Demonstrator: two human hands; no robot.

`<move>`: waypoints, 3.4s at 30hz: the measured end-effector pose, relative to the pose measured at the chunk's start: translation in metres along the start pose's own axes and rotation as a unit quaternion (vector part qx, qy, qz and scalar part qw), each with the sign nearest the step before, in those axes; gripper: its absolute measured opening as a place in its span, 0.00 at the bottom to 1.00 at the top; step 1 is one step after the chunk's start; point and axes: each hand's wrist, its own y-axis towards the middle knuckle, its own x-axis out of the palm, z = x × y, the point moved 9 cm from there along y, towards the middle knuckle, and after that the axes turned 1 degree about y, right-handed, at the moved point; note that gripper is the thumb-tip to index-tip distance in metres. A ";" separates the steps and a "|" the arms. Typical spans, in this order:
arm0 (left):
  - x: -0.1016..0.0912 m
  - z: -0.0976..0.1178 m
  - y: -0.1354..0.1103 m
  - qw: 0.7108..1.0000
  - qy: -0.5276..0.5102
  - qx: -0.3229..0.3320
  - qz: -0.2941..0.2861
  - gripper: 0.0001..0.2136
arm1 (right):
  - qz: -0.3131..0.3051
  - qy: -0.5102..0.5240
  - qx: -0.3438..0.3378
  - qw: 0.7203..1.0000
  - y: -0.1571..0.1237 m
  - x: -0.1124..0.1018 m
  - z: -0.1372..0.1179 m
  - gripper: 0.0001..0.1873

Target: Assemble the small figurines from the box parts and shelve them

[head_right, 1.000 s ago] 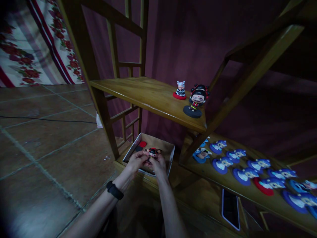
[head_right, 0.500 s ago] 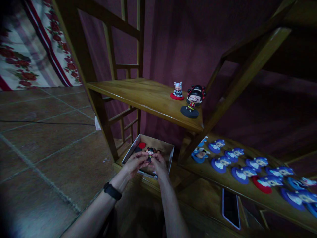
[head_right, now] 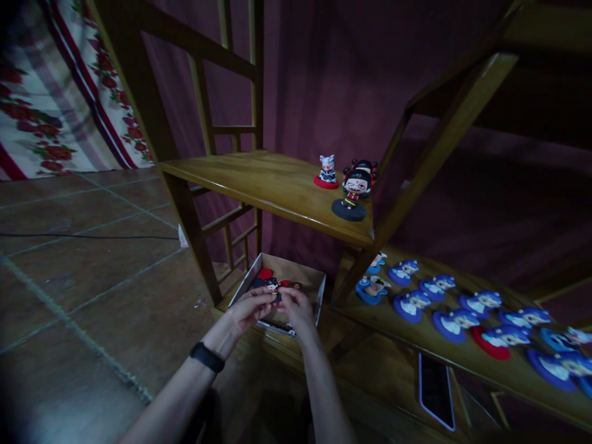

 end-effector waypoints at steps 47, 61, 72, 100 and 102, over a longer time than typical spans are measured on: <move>0.005 0.001 -0.004 0.999 0.047 0.018 -0.004 0.06 | 0.025 0.103 0.047 0.993 -0.003 -0.004 0.014 0.14; 0.003 0.002 -0.003 0.999 0.044 0.032 0.005 0.06 | 0.015 0.116 0.059 0.991 -0.003 -0.006 0.017 0.14; 0.000 0.020 -0.002 0.987 0.098 0.125 0.032 0.06 | 0.022 0.177 0.046 0.983 -0.002 -0.009 0.009 0.16; 0.011 0.037 -0.009 0.964 0.134 0.229 0.023 0.10 | -0.015 0.178 0.030 0.983 -0.006 0.000 -0.001 0.18; 0.002 0.030 -0.006 0.976 0.093 0.190 0.040 0.13 | -0.009 0.167 0.055 0.984 -0.006 -0.003 0.005 0.18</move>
